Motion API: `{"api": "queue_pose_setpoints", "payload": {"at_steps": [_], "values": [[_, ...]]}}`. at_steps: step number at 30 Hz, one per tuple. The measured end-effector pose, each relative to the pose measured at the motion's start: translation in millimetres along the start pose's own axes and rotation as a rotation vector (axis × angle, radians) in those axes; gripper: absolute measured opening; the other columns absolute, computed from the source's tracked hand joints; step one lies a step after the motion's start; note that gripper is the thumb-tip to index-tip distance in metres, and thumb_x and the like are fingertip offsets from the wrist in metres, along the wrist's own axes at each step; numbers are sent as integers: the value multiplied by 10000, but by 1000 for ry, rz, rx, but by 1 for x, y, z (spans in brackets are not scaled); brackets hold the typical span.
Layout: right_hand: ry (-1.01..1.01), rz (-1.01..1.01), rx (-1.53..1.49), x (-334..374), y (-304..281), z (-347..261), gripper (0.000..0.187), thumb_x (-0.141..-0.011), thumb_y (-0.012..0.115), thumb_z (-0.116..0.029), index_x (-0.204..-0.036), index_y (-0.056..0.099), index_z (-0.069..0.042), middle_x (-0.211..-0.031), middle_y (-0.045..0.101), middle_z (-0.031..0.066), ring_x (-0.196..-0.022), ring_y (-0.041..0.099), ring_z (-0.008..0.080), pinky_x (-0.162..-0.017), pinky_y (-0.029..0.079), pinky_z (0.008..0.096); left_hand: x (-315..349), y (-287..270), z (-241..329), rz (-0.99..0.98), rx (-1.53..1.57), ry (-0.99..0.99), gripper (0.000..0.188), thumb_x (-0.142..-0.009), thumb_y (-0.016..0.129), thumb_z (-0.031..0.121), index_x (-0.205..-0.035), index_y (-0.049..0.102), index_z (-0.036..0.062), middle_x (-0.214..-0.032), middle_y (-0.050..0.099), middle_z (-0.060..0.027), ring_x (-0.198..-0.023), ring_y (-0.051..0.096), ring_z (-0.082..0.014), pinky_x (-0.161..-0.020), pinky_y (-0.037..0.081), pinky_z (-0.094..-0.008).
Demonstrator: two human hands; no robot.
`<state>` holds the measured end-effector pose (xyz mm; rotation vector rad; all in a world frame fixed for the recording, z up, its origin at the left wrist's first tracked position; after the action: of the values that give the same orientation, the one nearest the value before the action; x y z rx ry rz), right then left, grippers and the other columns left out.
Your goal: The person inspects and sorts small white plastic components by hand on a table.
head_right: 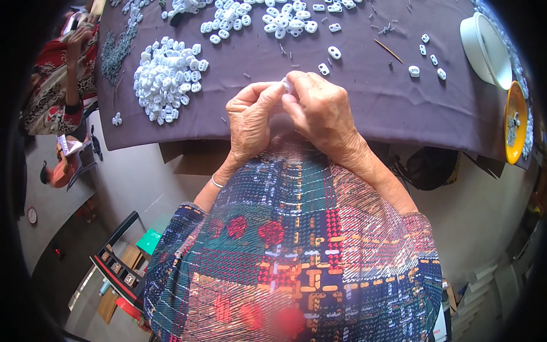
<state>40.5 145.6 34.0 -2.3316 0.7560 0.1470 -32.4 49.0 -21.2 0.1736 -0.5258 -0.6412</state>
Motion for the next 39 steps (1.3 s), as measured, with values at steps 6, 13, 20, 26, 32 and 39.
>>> {"api": "queue_pose_setpoints", "payload": {"at_steps": [6,13,20,26,32,39], "values": [[59,-73,53,-3,2,2,277,-737,647,-56,-989,558,20,-792,603,145,-678,619,243,-600,497,314,-3,1,-2,0,39,-10,104,-820,621,50,-886,632,-31,-828,647,-74,-733,599,-101,-671,494,-227],[-5,-129,177,-4,9,6,199,-750,629,-128,-874,531,-6,-719,585,140,-661,607,282,-556,488,362,-7,1,-4,17,46,17,132,-838,615,78,-868,627,-50,-792,651,-98,-677,624,-125,-626,535,-240],[-58,-101,169,0,12,4,165,-754,618,-93,-840,517,4,-695,575,134,-646,601,275,-555,492,351,-7,0,-5,41,12,19,128,-836,624,88,-855,638,-38,-764,652,-79,-658,613,-108,-615,518,-224],[-139,-82,146,-2,13,3,159,-747,616,-79,-829,511,9,-672,565,128,-646,597,267,-559,485,351,-8,-2,-2,36,-92,23,119,-834,626,86,-851,641,-32,-756,650,-71,-652,608,-102,-613,510,-215],[-118,-38,133,2,15,0,134,-744,604,-59,-816,509,3,-678,570,130,-633,589,273,-559,479,355,-7,1,0,44,-38,39,115,-837,619,76,-851,637,-36,-759,649,-69,-655,608,-101,-611,511,-217],[-97,-42,58,4,16,6,145,-748,594,0,-875,525,13,-728,579,154,-670,596,306,-588,481,362,-4,-3,1,57,-92,58,115,-832,623,70,-845,634,-44,-758,648,-73,-656,608,-102,-608,513,-220]]}}
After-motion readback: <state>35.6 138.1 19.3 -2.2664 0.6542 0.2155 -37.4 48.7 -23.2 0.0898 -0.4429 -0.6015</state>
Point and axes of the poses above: each hand's wrist, its own x-axis away from the middle knuckle, its own y-axis out of the palm, z = x × y, the point moved 8 cm from there along -x, towards the middle knuckle
